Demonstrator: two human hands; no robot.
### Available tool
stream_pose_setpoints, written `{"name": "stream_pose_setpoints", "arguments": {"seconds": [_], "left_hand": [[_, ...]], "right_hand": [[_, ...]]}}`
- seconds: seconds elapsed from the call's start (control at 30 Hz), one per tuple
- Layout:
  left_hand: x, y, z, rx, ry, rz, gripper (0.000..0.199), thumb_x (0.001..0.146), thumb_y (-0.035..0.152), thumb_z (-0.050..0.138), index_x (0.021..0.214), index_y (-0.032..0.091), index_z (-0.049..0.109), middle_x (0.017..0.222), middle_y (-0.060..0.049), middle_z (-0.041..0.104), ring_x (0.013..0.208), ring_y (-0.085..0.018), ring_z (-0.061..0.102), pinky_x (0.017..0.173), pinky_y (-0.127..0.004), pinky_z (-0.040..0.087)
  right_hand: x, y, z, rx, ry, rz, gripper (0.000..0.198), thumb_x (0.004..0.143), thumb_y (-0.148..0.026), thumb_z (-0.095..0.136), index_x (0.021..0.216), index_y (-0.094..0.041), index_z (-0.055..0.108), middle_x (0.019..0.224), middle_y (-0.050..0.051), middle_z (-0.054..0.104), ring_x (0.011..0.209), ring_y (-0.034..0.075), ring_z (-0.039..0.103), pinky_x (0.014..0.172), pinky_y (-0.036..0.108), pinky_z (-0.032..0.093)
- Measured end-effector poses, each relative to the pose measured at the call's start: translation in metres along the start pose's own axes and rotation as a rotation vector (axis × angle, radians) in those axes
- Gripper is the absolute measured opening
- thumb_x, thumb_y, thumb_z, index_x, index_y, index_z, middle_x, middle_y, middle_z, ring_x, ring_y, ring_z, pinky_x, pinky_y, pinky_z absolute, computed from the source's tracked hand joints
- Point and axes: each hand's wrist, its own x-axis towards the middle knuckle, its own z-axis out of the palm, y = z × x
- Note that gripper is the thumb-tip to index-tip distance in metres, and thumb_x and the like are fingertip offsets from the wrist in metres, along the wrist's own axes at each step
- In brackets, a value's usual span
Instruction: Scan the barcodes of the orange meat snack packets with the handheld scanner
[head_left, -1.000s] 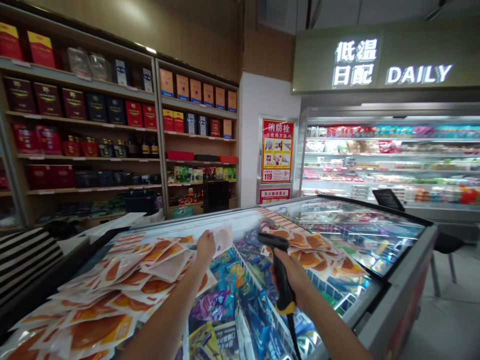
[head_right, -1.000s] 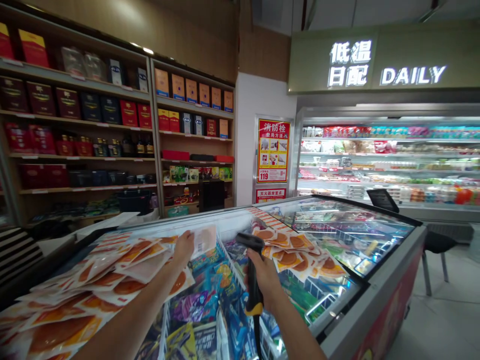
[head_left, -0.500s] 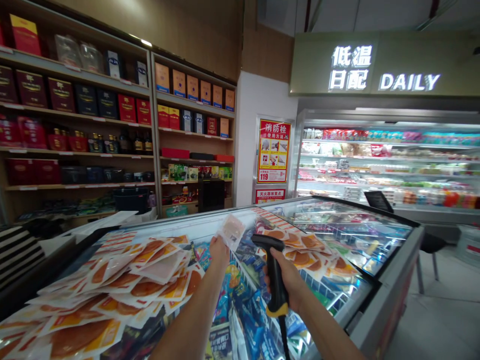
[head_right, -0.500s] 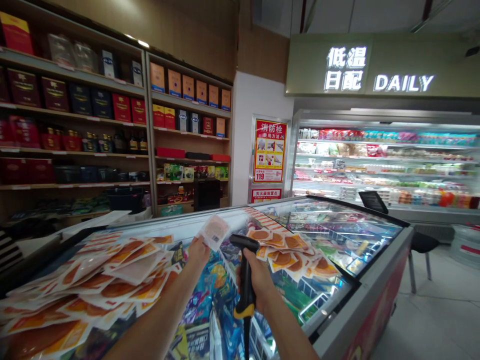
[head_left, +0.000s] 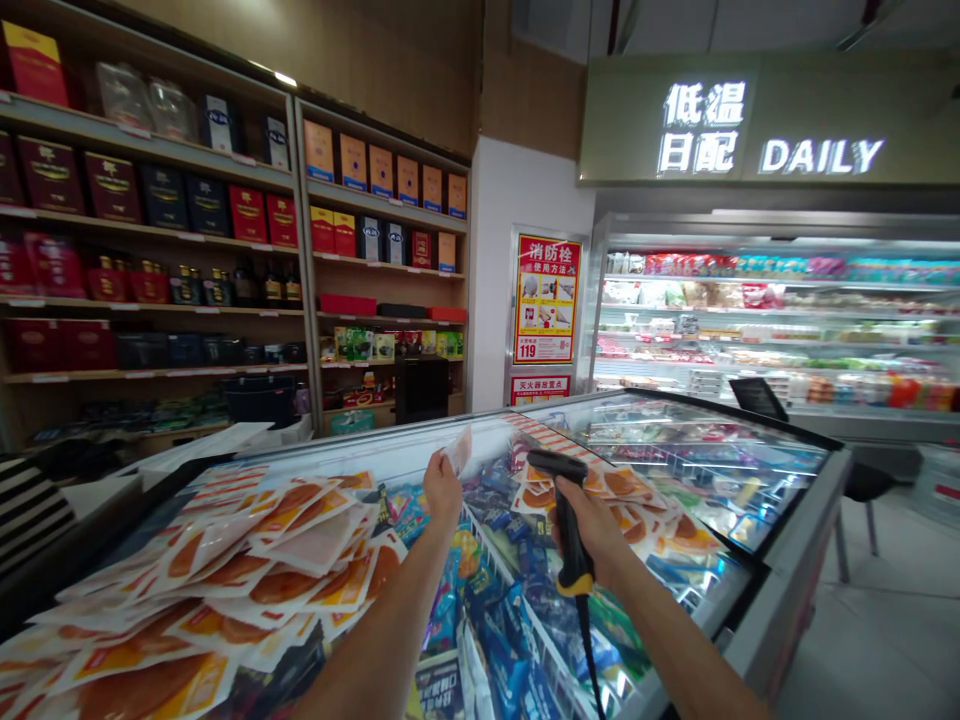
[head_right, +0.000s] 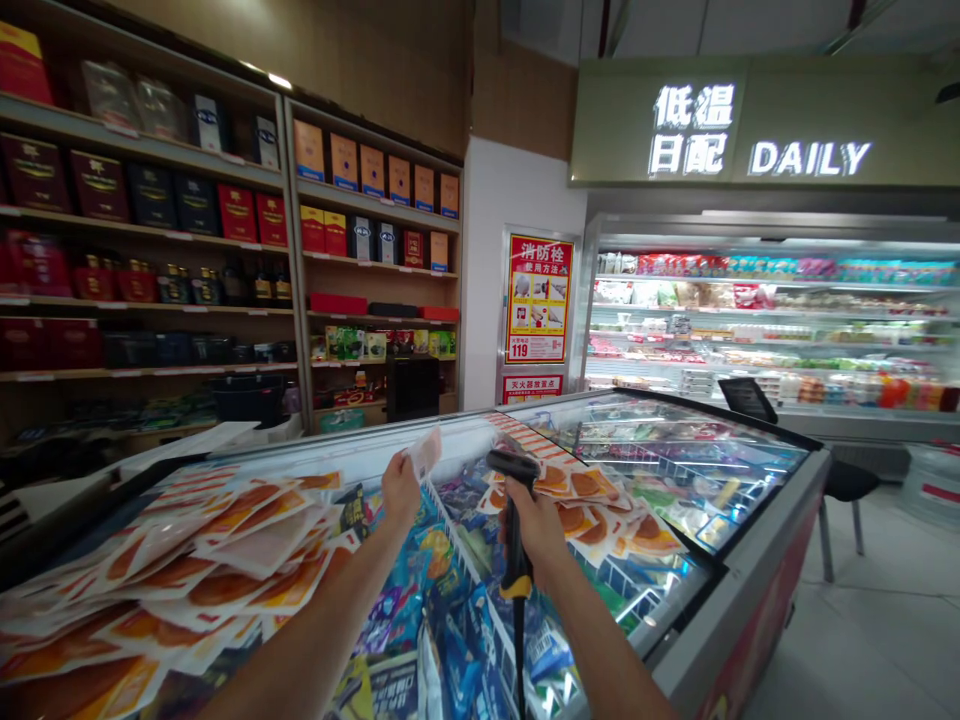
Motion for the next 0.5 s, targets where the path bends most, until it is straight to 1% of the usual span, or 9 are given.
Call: {"name": "stream_pose_setpoints", "arguments": {"seconds": [0.07,0.1,0.2,0.27,0.37,0.5], "left_hand": [[-0.006,0.001,0.003,0.094,-0.069,0.052,0.027,0.072,0.021,0.034,0.089,0.016,0.055,0.087,-0.006,0.06,0.086,-0.019,0.052,0.078,-0.031,0.037],[-0.01,0.001,0.005,0.128,-0.108,0.075,0.028,0.073,0.02,0.034,0.09,0.015,0.055,0.087,-0.007,0.06,0.085,-0.019,0.053,0.078,-0.032,0.037],[-0.025,-0.003,0.017,0.214,-0.243,0.139,0.03,0.075,0.019,0.032,0.092,0.016,0.056,0.081,-0.007,0.062,0.077,-0.02,0.056,0.073,-0.033,0.039],[-0.036,-0.007,0.027,0.245,-0.341,0.191,0.03,0.075,0.018,0.032,0.091,0.016,0.057,0.078,-0.007,0.063,0.074,-0.019,0.057,0.071,-0.033,0.04],[-0.048,-0.011,0.041,0.261,-0.475,0.27,0.032,0.073,0.012,0.032,0.09,0.017,0.058,0.084,-0.005,0.064,0.078,-0.018,0.057,0.073,-0.032,0.041],[-0.059,-0.011,0.056,0.277,-0.583,0.341,0.034,0.071,0.008,0.032,0.089,0.017,0.059,0.091,-0.005,0.063,0.085,-0.016,0.056,0.077,-0.029,0.04]], "right_hand": [[0.004,-0.005,-0.011,-0.025,0.044,-0.011,0.03,0.064,-0.046,0.05,0.062,-0.017,0.043,0.045,-0.003,0.05,0.033,0.009,0.045,0.028,0.02,0.036],[0.006,-0.007,-0.016,-0.039,0.07,-0.02,0.03,0.063,-0.046,0.051,0.063,-0.017,0.043,0.045,-0.003,0.05,0.033,0.009,0.045,0.028,0.02,0.036],[0.013,-0.01,-0.032,-0.063,0.155,-0.051,0.03,0.062,-0.046,0.052,0.064,-0.018,0.043,0.044,-0.004,0.05,0.032,0.009,0.045,0.027,0.02,0.035],[0.017,-0.011,-0.042,-0.071,0.195,-0.063,0.03,0.061,-0.046,0.052,0.063,-0.018,0.043,0.042,-0.004,0.049,0.031,0.009,0.045,0.027,0.021,0.035],[0.023,-0.012,-0.056,-0.076,0.246,-0.068,0.031,0.06,-0.047,0.053,0.062,-0.018,0.044,0.04,-0.004,0.048,0.031,0.009,0.044,0.028,0.02,0.035],[0.027,-0.015,-0.074,-0.087,0.316,-0.047,0.031,0.059,-0.047,0.054,0.06,-0.017,0.045,0.04,-0.003,0.05,0.032,0.01,0.046,0.029,0.021,0.036]]}}
